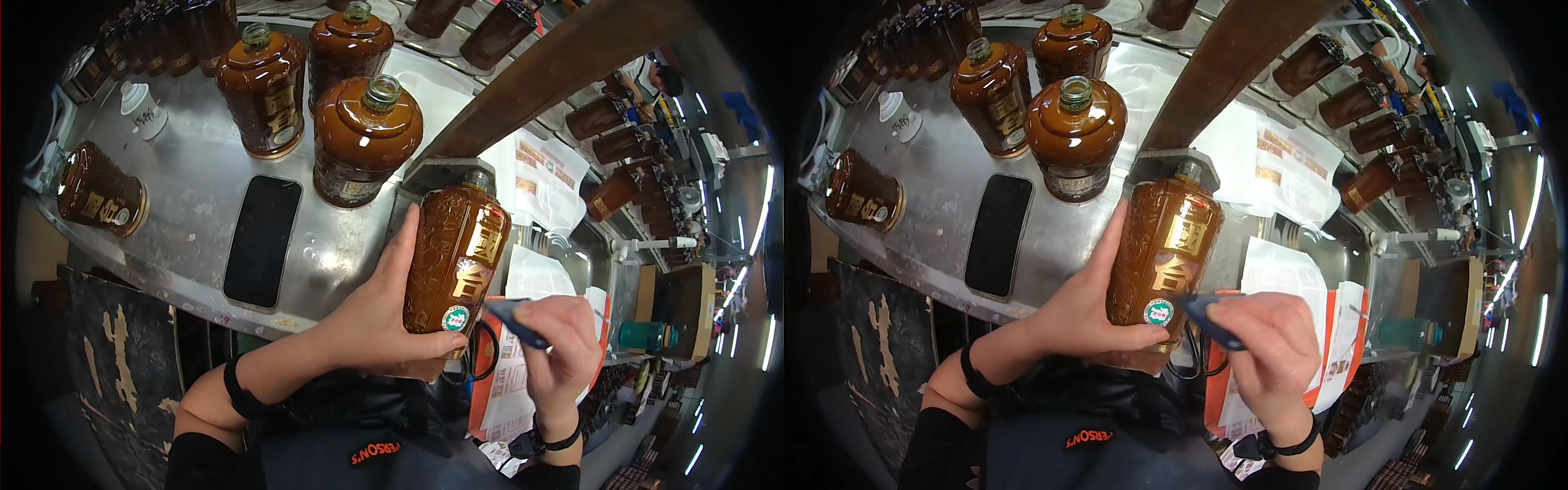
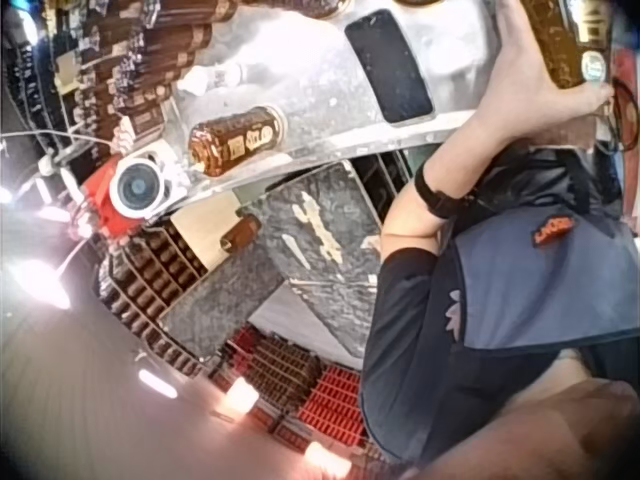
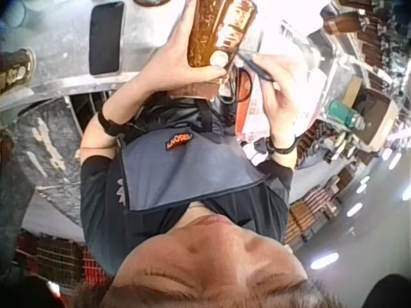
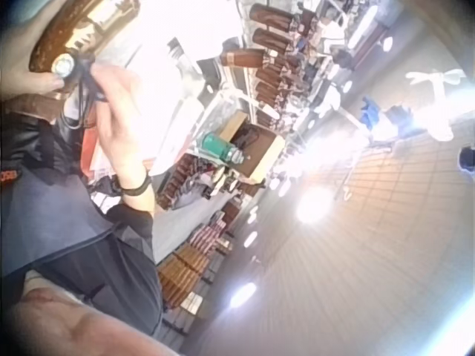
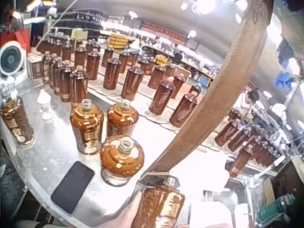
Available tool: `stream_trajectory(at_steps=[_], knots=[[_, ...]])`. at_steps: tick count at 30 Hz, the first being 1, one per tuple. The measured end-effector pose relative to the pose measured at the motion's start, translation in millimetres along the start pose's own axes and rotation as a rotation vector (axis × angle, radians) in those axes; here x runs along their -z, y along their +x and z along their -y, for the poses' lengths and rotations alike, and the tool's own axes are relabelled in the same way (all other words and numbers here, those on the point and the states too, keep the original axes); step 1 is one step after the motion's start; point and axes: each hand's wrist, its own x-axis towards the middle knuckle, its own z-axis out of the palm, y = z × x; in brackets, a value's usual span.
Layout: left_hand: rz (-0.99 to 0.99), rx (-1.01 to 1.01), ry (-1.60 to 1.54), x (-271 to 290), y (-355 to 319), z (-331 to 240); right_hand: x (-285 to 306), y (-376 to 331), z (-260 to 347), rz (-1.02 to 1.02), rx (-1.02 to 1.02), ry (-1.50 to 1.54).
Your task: Apply adhesive labels to glass bottles and use scissors to trim label strips.
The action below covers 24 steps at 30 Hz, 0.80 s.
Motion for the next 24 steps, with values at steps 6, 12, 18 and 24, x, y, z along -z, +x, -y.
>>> stream_trajectory(at_steps=[6,12,18,24], knots=[[-0.090,-0.021,-0.162,-1,6,0,-2,-2,-5,-0.123,-0.114,0.001],[-0.220,0.021,-0.106,-2,16,-13,-8,-14,-4,-0.144,-0.185,0.106],[-0.267,-0.264,0.290,20,19,-19,-6,-31,7,-0.040,-0.129,0.133],[-0.127,-0.447,0.570,29,20,-42,-12,-36,-2,0.016,0.110,-0.121]])
